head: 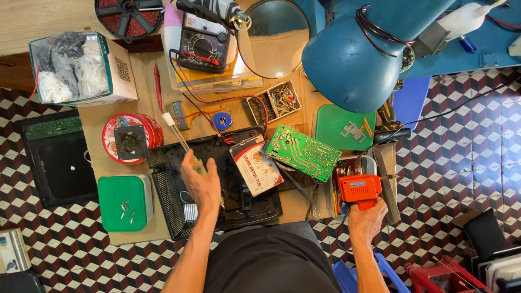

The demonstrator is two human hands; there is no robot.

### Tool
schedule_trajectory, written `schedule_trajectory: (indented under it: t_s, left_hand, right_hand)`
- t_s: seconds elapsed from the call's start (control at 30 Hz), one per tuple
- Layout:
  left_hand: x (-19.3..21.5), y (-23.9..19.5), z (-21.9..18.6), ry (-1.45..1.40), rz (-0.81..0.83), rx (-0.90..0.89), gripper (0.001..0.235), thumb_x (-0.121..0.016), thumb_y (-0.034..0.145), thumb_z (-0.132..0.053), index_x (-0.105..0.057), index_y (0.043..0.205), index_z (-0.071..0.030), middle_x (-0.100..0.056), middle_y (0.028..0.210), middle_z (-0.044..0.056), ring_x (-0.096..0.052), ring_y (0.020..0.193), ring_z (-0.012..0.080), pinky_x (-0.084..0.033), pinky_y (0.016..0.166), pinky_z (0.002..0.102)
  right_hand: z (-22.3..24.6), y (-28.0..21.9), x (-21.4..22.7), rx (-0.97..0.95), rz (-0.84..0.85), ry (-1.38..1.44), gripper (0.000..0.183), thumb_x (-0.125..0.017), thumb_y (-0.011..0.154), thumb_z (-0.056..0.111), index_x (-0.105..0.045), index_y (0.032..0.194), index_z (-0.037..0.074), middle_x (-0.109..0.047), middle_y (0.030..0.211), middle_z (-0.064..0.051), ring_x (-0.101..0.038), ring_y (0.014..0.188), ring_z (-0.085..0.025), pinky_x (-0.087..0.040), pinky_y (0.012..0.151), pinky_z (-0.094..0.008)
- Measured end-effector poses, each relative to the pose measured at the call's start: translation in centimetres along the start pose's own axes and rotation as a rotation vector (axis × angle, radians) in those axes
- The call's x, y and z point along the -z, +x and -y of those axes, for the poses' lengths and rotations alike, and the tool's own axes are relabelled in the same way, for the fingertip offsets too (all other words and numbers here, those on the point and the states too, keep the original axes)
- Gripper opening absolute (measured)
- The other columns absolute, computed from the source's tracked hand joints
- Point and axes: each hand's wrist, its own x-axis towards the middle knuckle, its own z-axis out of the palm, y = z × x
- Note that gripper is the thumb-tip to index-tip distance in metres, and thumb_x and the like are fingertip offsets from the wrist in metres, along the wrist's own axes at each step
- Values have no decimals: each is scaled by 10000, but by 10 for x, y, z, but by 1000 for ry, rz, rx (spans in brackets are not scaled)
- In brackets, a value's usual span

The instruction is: The person uses a heat gun and a desoldering pump to remove components from a green circuit board. They repeatedly heat solder joints and use the pump to extract molten solder, then wipe the board with a cloth. The person also handles a small component and places it into a container.

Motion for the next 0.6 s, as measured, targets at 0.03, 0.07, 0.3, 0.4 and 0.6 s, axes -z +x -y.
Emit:
schedule_trajectory:
  t_s: [0.03, 0.07, 0.3, 0.4, 0.6]
  left_hand:
    - [1, -9, -12, -27, 39, -32, 524, -707, 941, -172, -501, 1400, -22, -576, 1345, 196, -608, 1167, 325, -513, 966, 444]
    - [-1, -15, -24, -121, 170, -9, 426, -687, 955, -194, -567, 1336, -45, -634, 1279, 153, -649, 1125, 277, -543, 949, 401]
    - [-41, -15, -95, -225, 510, -53, 314, -642, 973, -268, -692, 1177, -35, -692, 1126, 127, -721, 957, 226, -576, 830, 341]
    - [-48, -9, -97, -206, 532, -39, 314, -620, 984, -279, -707, 1161, -34, -693, 1125, 127, -728, 938, 222, -577, 814, 343]
    - [-61, -4, -86, -284, 590, 50, 347, -629, 961, -280, -677, 1222, -55, -741, 1111, 116, -732, 960, 205, -583, 815, 337]
  right_hand:
    - [8, -3, 11, 25, 4, -15, 729, -790, 821, 177, -405, 1412, -6, -493, 1295, -242, -543, 1176, -422, -451, 990, -525]
    - [20, -4, 23, 59, 12, -29, 770, -790, 811, 164, -391, 1446, -10, -484, 1311, -252, -533, 1190, -421, -440, 1014, -522]
    - [160, 0, 63, 888, 39, 128, 908, -889, 704, 276, -461, 1434, -53, -472, 1474, -268, -449, 1381, -443, -361, 1154, -521]
    - [202, 22, 55, 1014, 223, 6, 1037, -934, 571, 318, -437, 1391, -76, -465, 1423, -313, -462, 1255, -468, -387, 1065, -523]
    - [207, 30, 46, 984, 377, -113, 1039, -933, 590, 278, -429, 1436, -53, -514, 1380, -244, -530, 1235, -414, -428, 1056, -483]
